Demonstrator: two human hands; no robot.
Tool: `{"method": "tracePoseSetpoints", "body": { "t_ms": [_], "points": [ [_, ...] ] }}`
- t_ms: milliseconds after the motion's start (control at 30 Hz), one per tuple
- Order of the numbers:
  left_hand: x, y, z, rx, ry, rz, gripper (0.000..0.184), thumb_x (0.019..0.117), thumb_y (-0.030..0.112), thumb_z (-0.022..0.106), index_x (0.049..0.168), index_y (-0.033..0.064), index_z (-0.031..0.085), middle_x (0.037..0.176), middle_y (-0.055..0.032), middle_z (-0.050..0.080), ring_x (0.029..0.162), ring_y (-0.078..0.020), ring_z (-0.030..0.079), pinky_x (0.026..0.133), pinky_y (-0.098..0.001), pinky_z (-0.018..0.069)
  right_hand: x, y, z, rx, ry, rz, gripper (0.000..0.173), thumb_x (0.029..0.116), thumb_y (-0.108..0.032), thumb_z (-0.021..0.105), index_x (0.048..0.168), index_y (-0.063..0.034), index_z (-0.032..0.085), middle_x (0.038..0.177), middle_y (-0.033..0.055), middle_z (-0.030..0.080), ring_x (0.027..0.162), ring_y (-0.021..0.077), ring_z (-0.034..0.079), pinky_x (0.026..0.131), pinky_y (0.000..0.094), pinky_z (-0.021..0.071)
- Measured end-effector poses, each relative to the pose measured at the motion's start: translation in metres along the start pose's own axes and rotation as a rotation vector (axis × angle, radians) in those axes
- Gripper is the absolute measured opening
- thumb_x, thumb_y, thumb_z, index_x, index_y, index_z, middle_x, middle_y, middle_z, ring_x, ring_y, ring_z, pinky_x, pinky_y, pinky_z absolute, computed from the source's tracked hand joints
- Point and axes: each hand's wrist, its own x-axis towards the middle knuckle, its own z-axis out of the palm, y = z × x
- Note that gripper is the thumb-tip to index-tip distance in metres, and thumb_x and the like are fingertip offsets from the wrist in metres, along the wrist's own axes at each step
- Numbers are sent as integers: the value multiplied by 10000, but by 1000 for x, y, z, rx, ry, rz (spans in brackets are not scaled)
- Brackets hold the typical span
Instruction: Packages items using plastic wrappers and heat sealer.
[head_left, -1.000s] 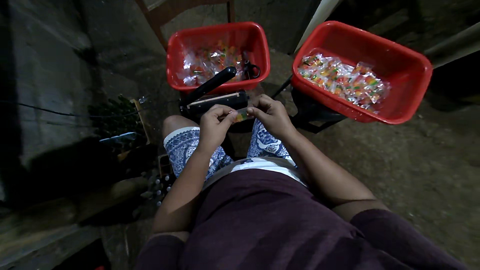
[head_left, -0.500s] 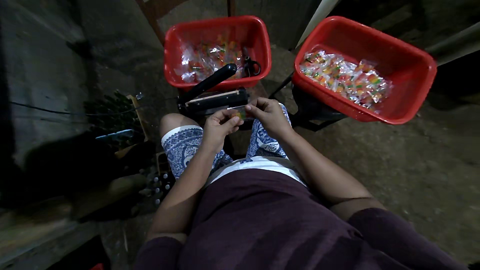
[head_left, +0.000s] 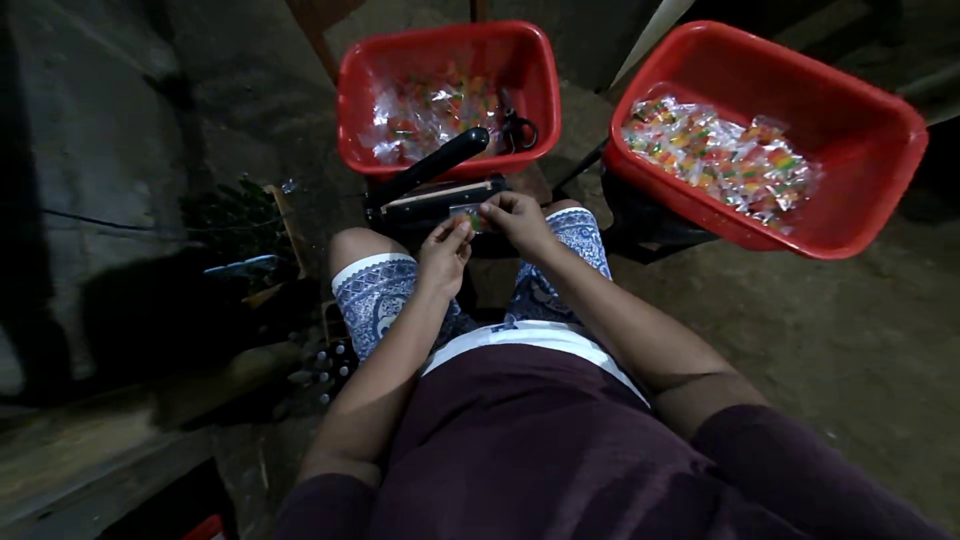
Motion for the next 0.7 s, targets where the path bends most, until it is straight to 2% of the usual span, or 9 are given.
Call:
{"method": "tracePoseSetpoints", "body": {
  "t_ms": [167,300,367,433,467,567,633,700],
  "points": [
    [32,-7,2,-130,46,-26,75,1036,74,567,1097,100,603,881,1,625,718,-62,606,689,-199,541,31,15,5,-24,5,20,177,1030,-133,606,992,31,662,835,56,651,722,74,618,723,267,552],
    [58,-10,7,-175,132,-56,111,1035,90,583,1144,88,569,945,-15,630,780,-81,642,719,-217,563,61,28,8,-111,15,68,190,1016,-151,625,1010,33,671,867,94,663,744,126,624,743,336,548],
    [72,-13,8,-179,178,-69,159,1024,88,602,1177,62,570,957,-34,626,782,-89,638,719,-223,563,75,27,2,-204,-22,143,246,1044,-183,599,1118,38,679,1014,154,685,880,195,655,849,392,548],
    [83,-13,7,-149,214,-93,214,1026,99,601,1231,42,570,992,-43,621,799,-93,623,735,-230,551,88,20,-10,-265,-55,216,341,1095,-223,501,1261,42,636,1175,203,677,1030,261,675,956,451,536],
    [87,-12,8,-135,233,-109,230,1027,95,599,1246,38,562,1021,-49,618,819,-98,619,748,-236,547,93,13,-18,-273,-46,225,374,1111,-238,450,1302,42,607,1209,213,665,1058,273,672,974,463,530],
    [95,-14,9,-107,279,-133,184,1017,91,616,1192,51,575,970,-41,620,768,-87,613,713,-223,550,105,-21,-40,-318,50,47,417,1120,-263,382,1291,42,610,1181,202,670,1036,250,676,951,439,541],
    [97,-17,9,-92,283,-142,209,1024,90,603,1225,41,574,999,-56,613,794,-102,610,727,-239,548,108,-50,-41,-381,37,-116,426,1116,-294,378,1258,5,646,1158,157,666,1010,202,660,933,410,533],
    [99,-18,10,-77,283,-145,245,1032,82,582,1269,25,563,1029,-65,601,817,-116,602,743,-251,542,107,-75,-30,-537,-92,-184,449,1112,-336,394,1296,-21,657,1290,167,633,1164,249,625,1026,463,483]
  ]
}}
